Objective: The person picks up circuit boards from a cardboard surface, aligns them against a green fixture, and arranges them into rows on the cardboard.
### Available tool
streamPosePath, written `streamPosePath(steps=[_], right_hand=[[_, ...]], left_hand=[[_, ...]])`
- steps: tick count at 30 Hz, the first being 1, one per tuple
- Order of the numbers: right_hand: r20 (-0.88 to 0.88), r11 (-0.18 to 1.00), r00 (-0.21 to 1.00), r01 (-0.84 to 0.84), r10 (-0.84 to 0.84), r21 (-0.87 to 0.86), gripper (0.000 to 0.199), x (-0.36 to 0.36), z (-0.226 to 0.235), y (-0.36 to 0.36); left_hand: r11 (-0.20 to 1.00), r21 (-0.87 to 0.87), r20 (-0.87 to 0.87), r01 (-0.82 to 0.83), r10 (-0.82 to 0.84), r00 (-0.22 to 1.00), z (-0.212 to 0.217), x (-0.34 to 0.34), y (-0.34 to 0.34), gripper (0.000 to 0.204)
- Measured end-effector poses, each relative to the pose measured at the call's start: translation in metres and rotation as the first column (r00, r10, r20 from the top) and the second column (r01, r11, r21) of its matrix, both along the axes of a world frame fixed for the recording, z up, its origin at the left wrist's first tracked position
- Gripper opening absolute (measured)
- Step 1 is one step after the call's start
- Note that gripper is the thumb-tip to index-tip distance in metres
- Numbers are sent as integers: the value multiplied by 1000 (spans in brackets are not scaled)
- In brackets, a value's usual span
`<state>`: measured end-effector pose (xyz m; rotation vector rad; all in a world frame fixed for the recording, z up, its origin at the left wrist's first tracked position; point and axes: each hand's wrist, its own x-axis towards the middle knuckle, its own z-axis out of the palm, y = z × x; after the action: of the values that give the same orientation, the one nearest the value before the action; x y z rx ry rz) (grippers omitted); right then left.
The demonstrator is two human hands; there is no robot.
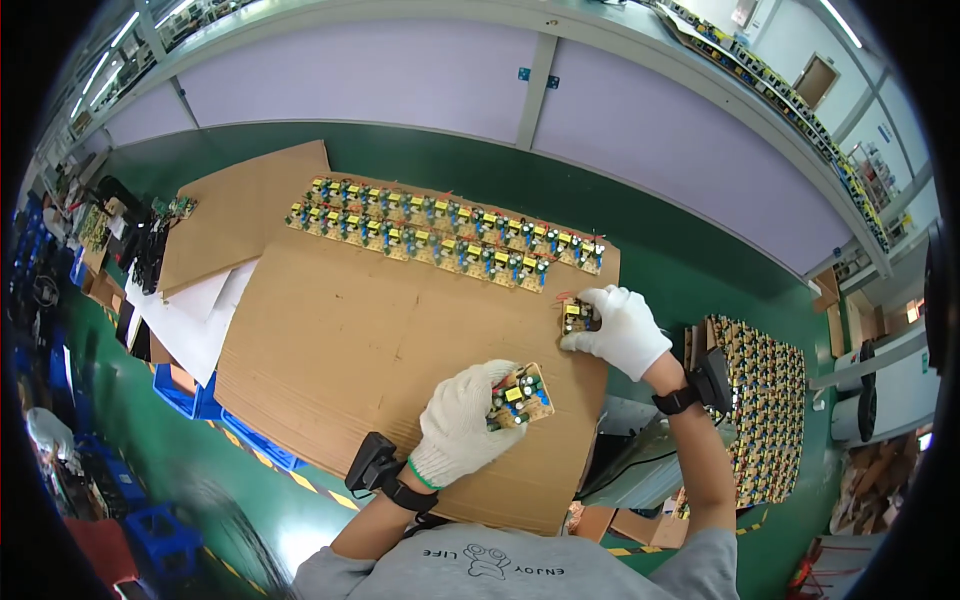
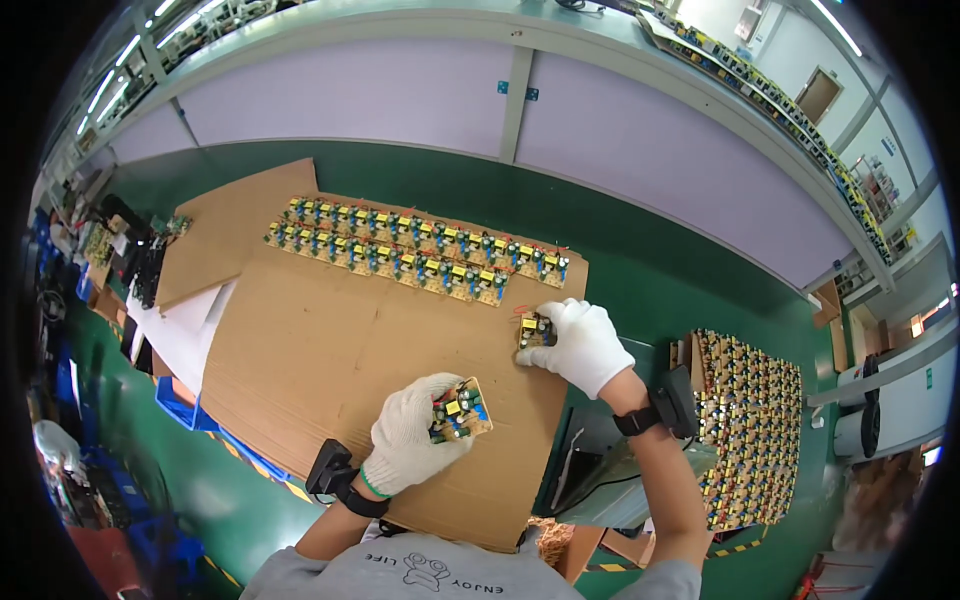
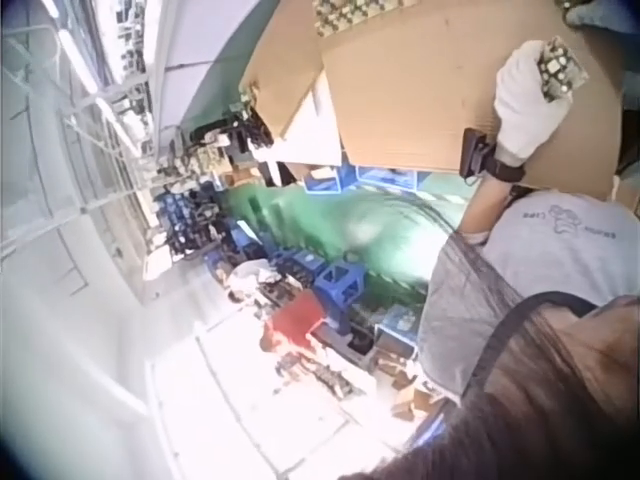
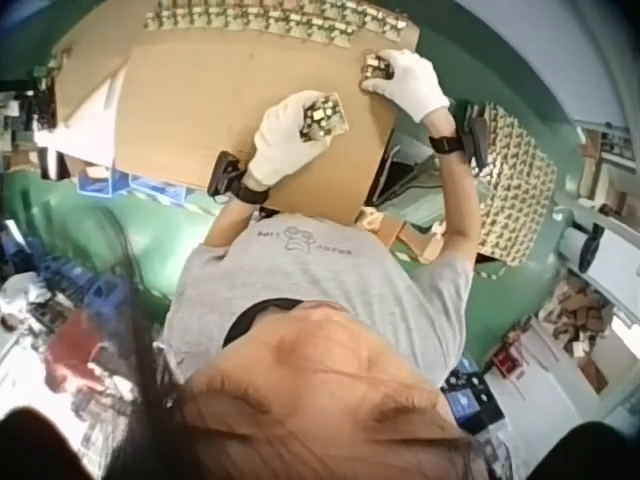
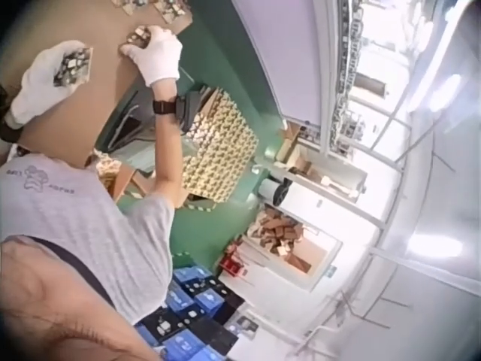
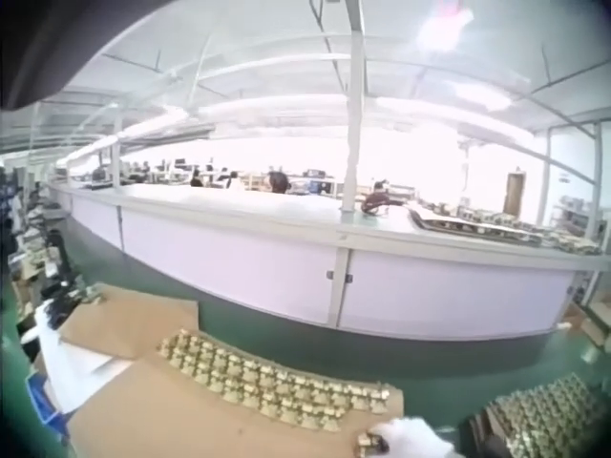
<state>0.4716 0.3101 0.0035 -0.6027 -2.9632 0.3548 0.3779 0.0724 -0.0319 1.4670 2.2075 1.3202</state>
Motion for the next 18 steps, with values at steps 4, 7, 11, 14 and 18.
streamPosePath(steps=[4, 7, 11, 14, 18], right_hand=[[-131, 996, 990, 34, -45, -85, 56, -13, -11, 3], [-305, 996, 950, 40, -64, -83, 50, -23, -29, 6], [-311, 983, 935, 136, -169, -123, 49, -35, -33, 8], [-299, 980, 935, 166, -192, -110, 53, -41, -33, 6], [-194, 976, 961, 175, -198, -129, 62, -43, -23, 5]], left_hand=[[1000, -4, -27, -30, 30, 999, 4, 3, 0, 59], [998, -47, -53, -40, 38, 998, 7, 5, -1, 58], [998, -65, -43, -22, 19, 999, 5, 5, -1, 58], [998, -54, -63, -21, 18, 998, 6, 5, -1, 59], [1000, 4, -13, -17, 17, 1000, 1, 5, -3, 59]])
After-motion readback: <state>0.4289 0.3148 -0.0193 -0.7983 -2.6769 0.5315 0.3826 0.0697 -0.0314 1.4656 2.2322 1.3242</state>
